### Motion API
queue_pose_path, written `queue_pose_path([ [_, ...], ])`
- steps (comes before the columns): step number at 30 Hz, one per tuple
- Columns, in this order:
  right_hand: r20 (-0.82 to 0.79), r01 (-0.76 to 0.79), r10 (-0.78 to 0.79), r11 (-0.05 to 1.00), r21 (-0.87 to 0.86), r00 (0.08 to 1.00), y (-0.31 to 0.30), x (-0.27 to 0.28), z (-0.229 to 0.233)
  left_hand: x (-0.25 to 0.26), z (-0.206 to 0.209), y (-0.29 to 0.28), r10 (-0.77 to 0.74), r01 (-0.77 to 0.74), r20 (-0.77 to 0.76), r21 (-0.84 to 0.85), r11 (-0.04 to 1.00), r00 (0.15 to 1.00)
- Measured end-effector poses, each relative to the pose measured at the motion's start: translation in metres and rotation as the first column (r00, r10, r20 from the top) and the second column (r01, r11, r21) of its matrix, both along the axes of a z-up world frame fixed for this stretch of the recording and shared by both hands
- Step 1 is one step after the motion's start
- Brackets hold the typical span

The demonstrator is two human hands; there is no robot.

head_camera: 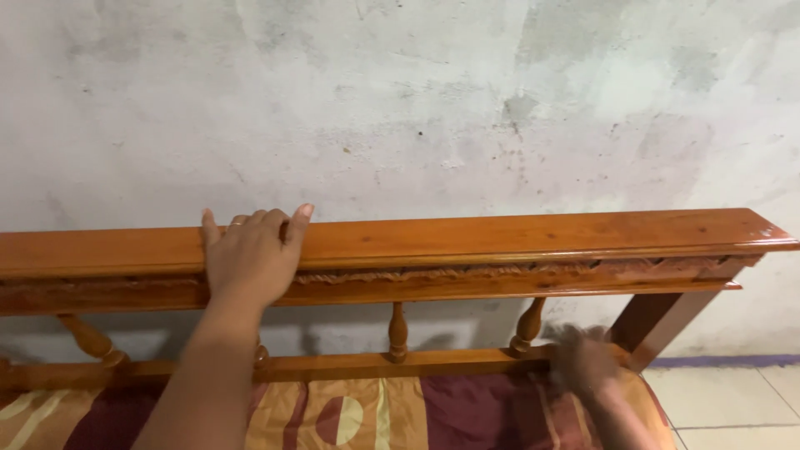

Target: Wiping a wooden bed headboard with a cloth.

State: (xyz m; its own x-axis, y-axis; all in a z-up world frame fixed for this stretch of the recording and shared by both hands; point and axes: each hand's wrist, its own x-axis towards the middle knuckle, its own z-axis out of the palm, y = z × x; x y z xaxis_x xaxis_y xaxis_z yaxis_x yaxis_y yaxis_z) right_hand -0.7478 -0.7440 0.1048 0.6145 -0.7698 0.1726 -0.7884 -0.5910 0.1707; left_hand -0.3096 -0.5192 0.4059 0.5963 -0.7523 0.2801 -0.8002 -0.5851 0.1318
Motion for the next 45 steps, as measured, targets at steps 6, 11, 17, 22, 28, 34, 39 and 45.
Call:
queue_pose_path([
  [6, 0.334, 0.52, -0.557, 0.83, 0.202, 0.76, 0.012, 0.019, -0.033, 0.002, -0.002, -0.003, -0.011, 0.012, 0.033, -0.046, 0.999, 0.999],
  [11, 0.63, 0.511, -0.507, 0.837, 0.197, 0.588, 0.08, 0.094, -0.014, 0.001, -0.006, -0.004, -0.008, 0.011, 0.035, -0.071, 0.997, 0.999],
  [17, 0.591, 0.518, -0.543, 0.823, 0.233, 0.596, 0.121, 0.176, -0.107, -0.007, 0.004, 0.001, 0.005, -0.006, -0.024, -0.032, 0.999, 1.0],
  [22, 0.694, 0.14, -0.258, 0.965, 0.222, 0.672, 0.185, 0.228, -0.064, -0.002, -0.001, -0.002, -0.019, 0.018, -0.009, -0.061, 0.998, 1.0],
  [28, 0.808, -0.096, -0.067, 0.984, 0.151, 0.585, 0.188, 0.186, 0.042, 0.003, -0.006, -0.002, -0.03, 0.03, 0.003, -0.085, 0.996, 1.0],
  [34, 0.75, 0.12, 0.501, 0.793, -0.598, 0.432, 0.171, 0.123, 0.26, 0.004, -0.004, -0.002, -0.051, 0.051, 0.002, -0.06, 0.997, 0.999],
  [39, 0.429, 0.178, 0.087, 0.823, -0.54, 0.899, 0.087, 0.124, 0.246, -0.003, 0.004, 0.0, -0.043, 0.043, -0.014, -0.058, 0.997, 0.999],
  [45, 0.526, -0.134, 0.271, 0.949, -0.284, 0.806, 0.151, 0.245, 0.259, 0.001, -0.004, -0.002, -0.033, 0.032, -0.015, -0.064, 0.997, 0.999],
])
